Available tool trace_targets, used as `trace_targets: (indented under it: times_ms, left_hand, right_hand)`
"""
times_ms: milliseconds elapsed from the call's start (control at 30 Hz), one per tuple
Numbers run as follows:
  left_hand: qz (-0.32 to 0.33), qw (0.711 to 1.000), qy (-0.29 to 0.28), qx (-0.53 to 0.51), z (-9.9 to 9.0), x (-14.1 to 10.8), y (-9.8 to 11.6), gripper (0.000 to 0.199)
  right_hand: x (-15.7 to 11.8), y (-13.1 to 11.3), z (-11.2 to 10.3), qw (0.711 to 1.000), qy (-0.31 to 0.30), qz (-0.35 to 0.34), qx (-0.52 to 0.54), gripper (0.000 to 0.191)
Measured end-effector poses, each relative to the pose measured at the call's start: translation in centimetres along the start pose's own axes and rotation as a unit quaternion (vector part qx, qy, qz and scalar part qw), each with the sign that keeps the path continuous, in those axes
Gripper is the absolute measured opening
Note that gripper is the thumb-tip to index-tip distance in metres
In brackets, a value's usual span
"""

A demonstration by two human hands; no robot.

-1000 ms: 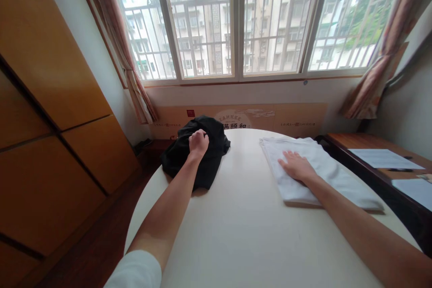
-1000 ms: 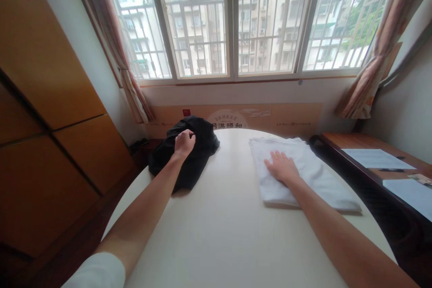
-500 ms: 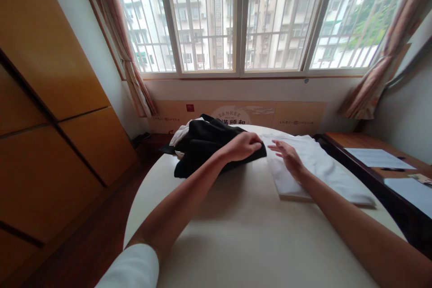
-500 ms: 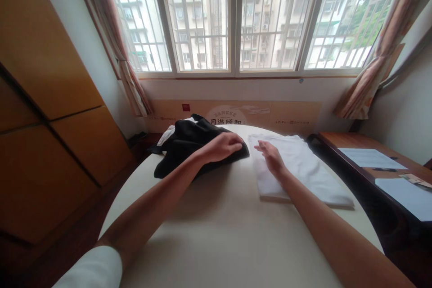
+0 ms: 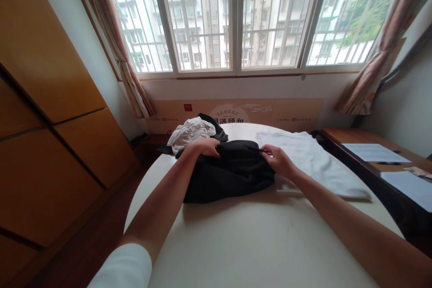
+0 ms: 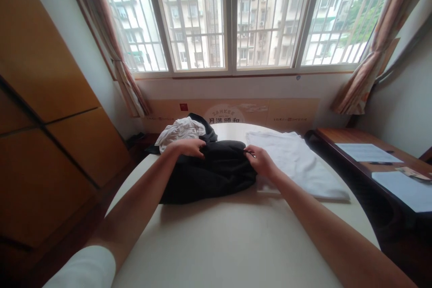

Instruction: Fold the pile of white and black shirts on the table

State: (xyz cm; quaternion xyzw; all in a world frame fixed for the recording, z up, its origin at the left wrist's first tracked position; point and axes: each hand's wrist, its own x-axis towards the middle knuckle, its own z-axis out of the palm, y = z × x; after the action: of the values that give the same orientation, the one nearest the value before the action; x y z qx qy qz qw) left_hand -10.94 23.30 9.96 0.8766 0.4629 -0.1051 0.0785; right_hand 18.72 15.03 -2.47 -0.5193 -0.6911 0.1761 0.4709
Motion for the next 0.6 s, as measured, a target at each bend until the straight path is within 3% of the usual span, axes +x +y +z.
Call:
trace_targets:
  times_ms: [67, 167, 267, 367, 467, 600]
  left_hand:
    - [0.019, 0.999, 0.031, -0.018, -0.5, -0.1, -0.3, 0.028]
    - [0.032, 0.996, 0.062, -0.049, -1.0, -0.1, -0.4, 0.035]
    - [0.016, 0.999, 0.025, -0.041, -0.8, 0.3, -0.7, 0.037]
    - [0.021, 0.999, -0.022, -0.029, 0.0, 1.0, -1.1, 0.02]
    - [0.037, 0.998, -0.014, -0.051, 0.7, 1.5, -1.3, 0.019]
    - [0.044, 0.996, 0.011, -0.075, 1.0, 1.8, -1.2, 0.026]
  right_hand:
    - [0.4, -0.1, -0.7, 0.994, 0.044, 0.05, 0.088, 0.032]
    - [1.0, 0.2, -2.2, 0.975, 0.116, 0.122, 0.148, 0.044]
    - [1.2, 1.1, -3.8, 0.968, 0.154, 0.149, 0.127, 0.045]
    - [1.2, 2.6, -5.0, 0.966, 0.174, 0.177, 0.076, 0.033]
    - [1.3, 3.8, -5.3, 0.961, 0.189, 0.199, 0.018, 0.021]
    - [1.5, 3.2, -5.0, 0.966, 0.203, 0.158, -0.033, 0.03]
